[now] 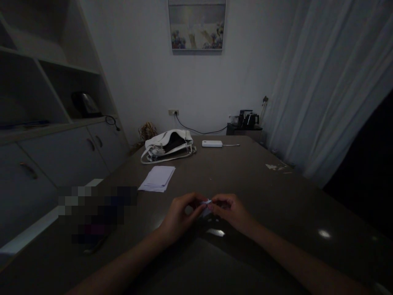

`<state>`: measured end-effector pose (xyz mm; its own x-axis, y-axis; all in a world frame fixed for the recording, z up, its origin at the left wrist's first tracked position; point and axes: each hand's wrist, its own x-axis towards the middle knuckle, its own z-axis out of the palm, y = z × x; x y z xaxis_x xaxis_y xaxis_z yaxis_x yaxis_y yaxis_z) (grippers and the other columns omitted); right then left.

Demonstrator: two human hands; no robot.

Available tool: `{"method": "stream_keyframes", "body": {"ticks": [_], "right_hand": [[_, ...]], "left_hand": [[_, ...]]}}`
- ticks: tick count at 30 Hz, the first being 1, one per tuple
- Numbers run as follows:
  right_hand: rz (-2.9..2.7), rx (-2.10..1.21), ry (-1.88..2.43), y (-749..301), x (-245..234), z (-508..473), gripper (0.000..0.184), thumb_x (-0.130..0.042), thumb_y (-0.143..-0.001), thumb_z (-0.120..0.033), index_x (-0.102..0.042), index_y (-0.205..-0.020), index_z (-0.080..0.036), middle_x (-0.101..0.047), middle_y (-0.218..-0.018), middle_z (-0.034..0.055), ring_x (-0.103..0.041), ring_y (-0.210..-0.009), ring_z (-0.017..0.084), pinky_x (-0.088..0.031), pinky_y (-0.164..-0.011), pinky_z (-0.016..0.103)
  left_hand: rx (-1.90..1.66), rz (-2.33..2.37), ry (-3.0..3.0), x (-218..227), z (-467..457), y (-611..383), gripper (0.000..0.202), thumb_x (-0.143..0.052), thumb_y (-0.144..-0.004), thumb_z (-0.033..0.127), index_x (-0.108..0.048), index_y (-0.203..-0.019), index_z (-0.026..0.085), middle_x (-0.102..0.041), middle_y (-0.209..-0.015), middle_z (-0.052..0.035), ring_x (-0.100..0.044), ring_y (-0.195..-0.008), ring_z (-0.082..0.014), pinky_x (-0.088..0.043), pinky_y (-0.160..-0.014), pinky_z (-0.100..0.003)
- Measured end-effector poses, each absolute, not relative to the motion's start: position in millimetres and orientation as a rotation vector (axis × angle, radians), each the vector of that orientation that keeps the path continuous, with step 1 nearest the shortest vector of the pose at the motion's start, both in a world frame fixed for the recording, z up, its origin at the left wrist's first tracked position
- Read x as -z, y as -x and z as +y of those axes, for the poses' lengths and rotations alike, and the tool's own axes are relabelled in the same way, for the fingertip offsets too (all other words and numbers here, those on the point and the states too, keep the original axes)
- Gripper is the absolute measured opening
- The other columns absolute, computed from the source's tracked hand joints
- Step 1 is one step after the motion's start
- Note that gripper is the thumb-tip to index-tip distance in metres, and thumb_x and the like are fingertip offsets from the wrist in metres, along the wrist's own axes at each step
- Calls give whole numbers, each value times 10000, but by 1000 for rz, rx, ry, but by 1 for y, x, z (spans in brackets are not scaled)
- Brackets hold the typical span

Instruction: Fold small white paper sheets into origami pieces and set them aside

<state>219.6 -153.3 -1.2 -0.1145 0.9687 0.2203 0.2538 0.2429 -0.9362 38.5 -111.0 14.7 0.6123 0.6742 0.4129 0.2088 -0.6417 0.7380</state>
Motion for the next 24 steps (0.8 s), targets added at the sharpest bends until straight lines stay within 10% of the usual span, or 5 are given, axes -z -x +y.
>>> {"method": "stream_keyframes", "body": {"ticks": [24], "right_hand": [[-1614,-906,1178,-216,0,-156,275,-549,-804,-423,-650,-762,-171,-559,-630,1,-497,-562,106,-397,-530,222]], "left_hand": [[-1027,658,-2347,-18,-116,-38,115,-526,-816,207,-620,-841,145,-631,-737,-47,-575,-656,-127,-438,-614,-211]]}}
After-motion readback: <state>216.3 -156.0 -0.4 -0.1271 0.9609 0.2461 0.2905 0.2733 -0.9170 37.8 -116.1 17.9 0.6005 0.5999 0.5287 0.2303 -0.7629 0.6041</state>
